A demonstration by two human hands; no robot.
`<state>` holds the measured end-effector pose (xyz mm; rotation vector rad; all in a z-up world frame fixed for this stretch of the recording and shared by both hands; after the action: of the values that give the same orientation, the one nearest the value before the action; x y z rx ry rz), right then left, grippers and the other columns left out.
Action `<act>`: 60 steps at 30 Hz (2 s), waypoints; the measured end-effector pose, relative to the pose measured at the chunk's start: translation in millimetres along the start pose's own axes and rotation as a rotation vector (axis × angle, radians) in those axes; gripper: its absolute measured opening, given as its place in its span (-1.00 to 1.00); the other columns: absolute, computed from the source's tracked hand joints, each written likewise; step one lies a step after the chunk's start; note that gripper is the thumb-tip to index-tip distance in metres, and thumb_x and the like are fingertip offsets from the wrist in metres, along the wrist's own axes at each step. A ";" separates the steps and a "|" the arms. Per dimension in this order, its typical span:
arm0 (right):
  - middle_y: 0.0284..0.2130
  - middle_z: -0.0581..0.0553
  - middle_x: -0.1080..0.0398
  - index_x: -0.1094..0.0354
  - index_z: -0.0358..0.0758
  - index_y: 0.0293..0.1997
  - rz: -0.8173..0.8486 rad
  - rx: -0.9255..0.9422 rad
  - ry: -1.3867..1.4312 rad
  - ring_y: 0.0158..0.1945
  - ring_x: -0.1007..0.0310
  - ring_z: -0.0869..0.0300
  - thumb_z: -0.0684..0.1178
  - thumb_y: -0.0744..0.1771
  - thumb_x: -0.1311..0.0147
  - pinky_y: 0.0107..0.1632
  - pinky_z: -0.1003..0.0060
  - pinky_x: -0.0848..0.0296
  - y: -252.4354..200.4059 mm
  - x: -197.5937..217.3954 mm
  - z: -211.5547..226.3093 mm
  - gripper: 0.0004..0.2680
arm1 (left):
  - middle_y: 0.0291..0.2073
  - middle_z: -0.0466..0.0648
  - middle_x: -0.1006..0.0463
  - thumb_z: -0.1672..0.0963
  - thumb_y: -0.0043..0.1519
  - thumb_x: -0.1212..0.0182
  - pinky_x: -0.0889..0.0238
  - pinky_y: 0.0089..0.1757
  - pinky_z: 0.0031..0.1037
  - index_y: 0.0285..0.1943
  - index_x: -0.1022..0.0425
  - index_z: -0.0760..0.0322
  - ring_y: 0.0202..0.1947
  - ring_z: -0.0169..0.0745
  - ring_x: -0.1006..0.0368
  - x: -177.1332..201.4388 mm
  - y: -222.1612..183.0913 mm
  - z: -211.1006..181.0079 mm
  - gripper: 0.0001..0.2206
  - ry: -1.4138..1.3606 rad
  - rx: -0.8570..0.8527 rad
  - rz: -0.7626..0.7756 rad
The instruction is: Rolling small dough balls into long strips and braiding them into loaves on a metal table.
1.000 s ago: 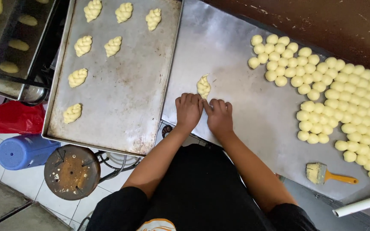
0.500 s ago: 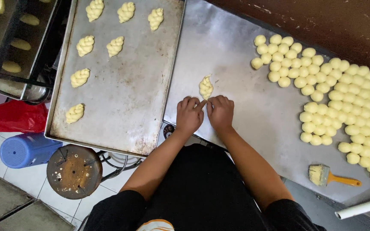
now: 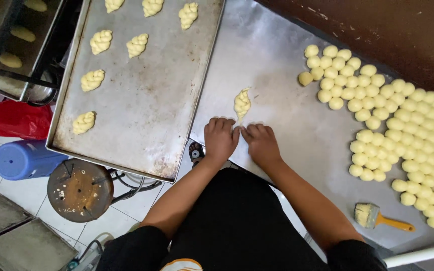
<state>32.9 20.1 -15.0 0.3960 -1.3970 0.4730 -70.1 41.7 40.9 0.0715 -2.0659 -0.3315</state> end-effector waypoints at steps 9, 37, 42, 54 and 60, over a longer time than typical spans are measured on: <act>-0.19 -0.19 -0.41 -0.39 -0.28 0.02 -0.343 -0.164 0.487 -0.02 -0.35 -0.03 -0.25 0.30 0.05 0.09 0.15 -0.30 92.8 31.4 -94.8 -0.78 | -0.53 -0.11 -0.44 0.05 0.13 -0.21 -0.24 -0.24 -0.32 -0.37 -0.47 0.18 -0.32 -0.15 -0.39 -22.8 14.4 -4.1 -0.85 0.124 0.050 -0.125; -0.34 -0.17 -0.45 -0.40 -0.26 -0.08 -0.502 -0.480 1.285 -0.24 -0.45 0.20 -0.31 0.22 -0.06 -0.14 0.34 -0.46 248.5 24.2 118.7 -0.78 | -0.33 0.12 -0.38 0.20 -0.12 -0.31 -0.21 -0.20 -0.14 0.00 -0.31 0.38 -0.28 0.21 -0.33 159.0 75.3 217.4 -0.53 -0.325 0.087 -0.182; -0.24 -0.30 -0.37 -0.30 -0.37 -0.01 -0.434 -0.407 1.311 -0.10 -0.40 0.06 -0.35 0.26 0.04 0.00 0.21 -0.40 275.3 15.1 164.6 -0.77 | -0.23 0.07 -0.38 0.16 -0.02 -0.28 -0.20 -0.16 -0.14 0.04 -0.33 0.29 -0.17 0.15 -0.31 165.6 68.2 274.5 -0.58 -0.209 0.266 -0.093; -0.47 0.18 -0.45 -0.45 0.04 -0.30 -0.482 -0.438 0.363 -0.39 -0.48 0.31 0.02 0.29 -0.13 -0.27 0.47 -0.42 108.8 42.1 48.4 -0.97 | -0.03 0.30 -0.39 0.04 0.08 -0.24 -0.06 0.01 -0.01 0.23 -0.36 0.30 0.05 0.35 -0.25 176.7 56.2 229.1 -0.48 0.116 0.022 -0.174; -0.35 -0.15 -0.30 -0.30 -0.20 -0.20 -0.608 -0.831 -0.110 -0.28 -0.33 -0.06 -0.23 0.20 -0.15 -0.20 0.11 -0.33 -102.7 80.4 -138.6 -0.82 | -0.33 -0.12 -0.44 0.15 0.14 -0.37 -0.18 -0.06 -0.22 -0.34 -0.43 0.20 -0.23 -0.05 -0.40 168.6 21.5 169.0 -0.85 -0.171 -0.178 -0.309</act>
<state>212.7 13.5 47.1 0.1407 -1.3675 -0.6268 -298.0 65.3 111.3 0.2639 -2.1845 -0.7326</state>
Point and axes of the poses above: each hand's wrist, its own y-axis towards the middle knuckle, its own x-axis out of the back of the hand, z = x × y, the point moved 10 cm from there along y, towards the middle knuckle
